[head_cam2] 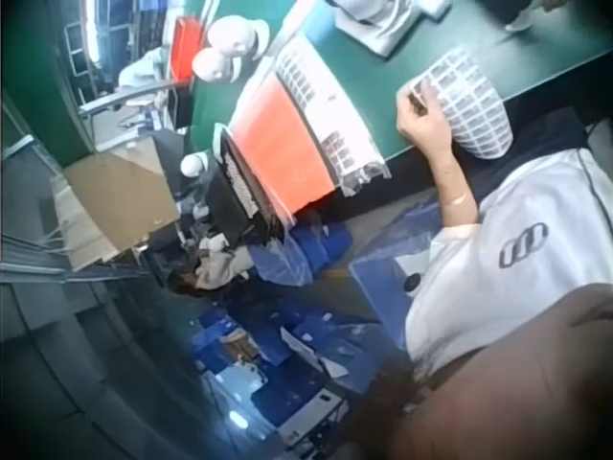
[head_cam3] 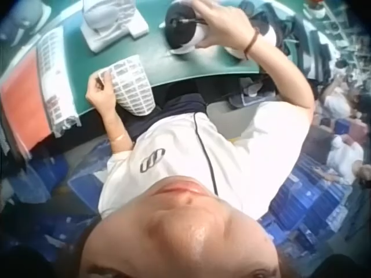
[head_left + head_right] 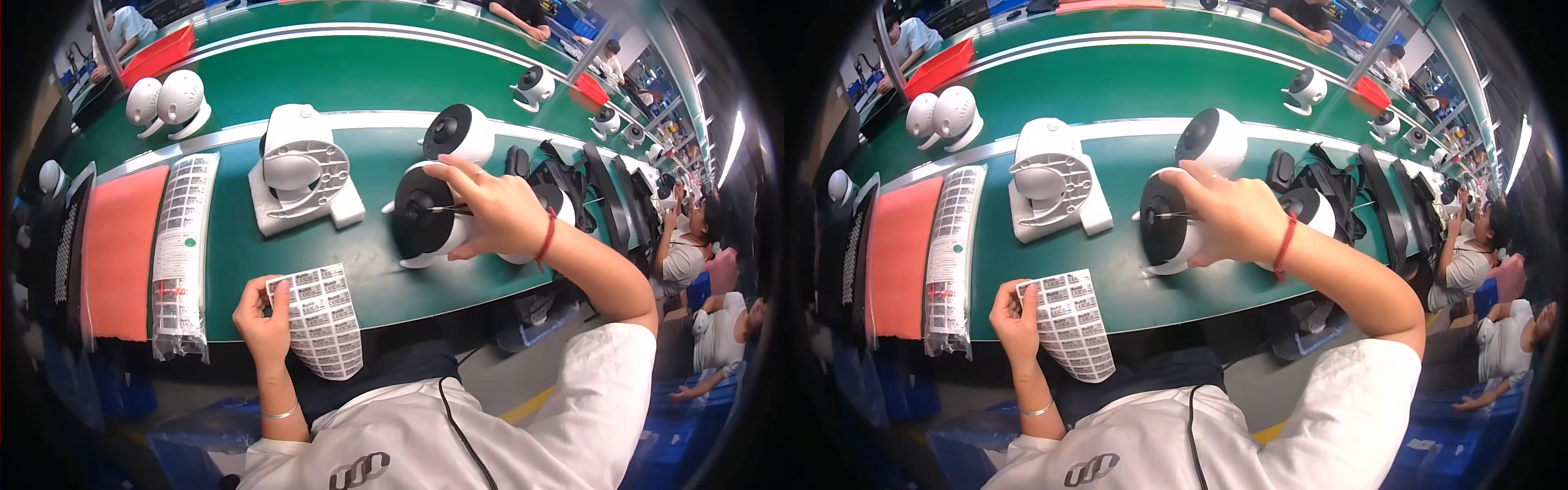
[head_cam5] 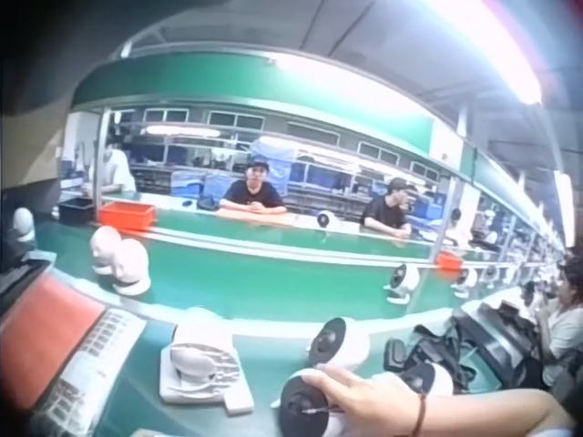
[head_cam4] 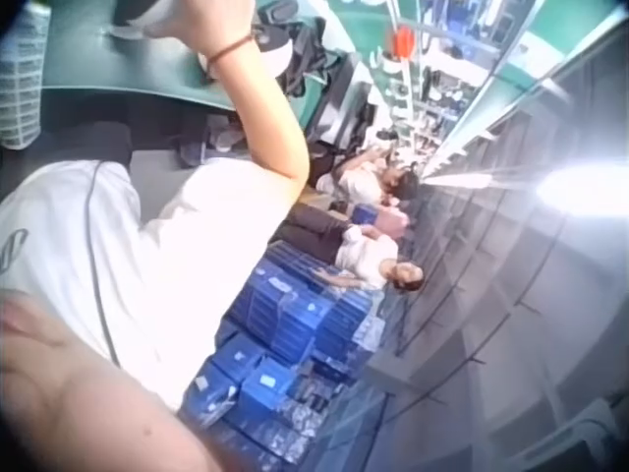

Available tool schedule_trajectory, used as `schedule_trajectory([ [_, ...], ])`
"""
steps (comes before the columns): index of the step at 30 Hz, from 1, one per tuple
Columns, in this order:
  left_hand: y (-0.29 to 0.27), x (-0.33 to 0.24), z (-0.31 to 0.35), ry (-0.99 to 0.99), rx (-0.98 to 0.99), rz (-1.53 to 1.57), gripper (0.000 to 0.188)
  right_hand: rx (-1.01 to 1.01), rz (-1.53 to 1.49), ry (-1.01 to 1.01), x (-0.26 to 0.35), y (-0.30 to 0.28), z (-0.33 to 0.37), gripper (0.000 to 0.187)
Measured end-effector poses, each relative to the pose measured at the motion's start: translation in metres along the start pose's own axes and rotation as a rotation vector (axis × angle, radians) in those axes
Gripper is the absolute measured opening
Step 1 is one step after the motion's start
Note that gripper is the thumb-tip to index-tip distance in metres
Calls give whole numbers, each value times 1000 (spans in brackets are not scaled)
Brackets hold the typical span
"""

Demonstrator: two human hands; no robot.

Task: Applying small adhesive labels to the base of security cameras on an assembly line.

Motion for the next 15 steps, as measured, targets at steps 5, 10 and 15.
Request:
schedule_trajectory([
  [5,-2,2,1,-8,-5,-43,8,-23,58,46,-21,3,-24,107],
  [10,-5,1,4,-20,-5,-5,9,-70,110,201,-63,-2,-28,105],
  [15,-2,-4,4,4,12,-80,8,-72,98,216,-98,-7,-19,103],
])
Point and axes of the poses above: each hand's wrist, its own z-axis away from the middle knuckle, its own y-axis out of the palm, x = y × z, the point moved 4 cm from there along -z, towards the middle knuckle, and after that the axes turned 5 degrees about -z, right-handed, at the moved point
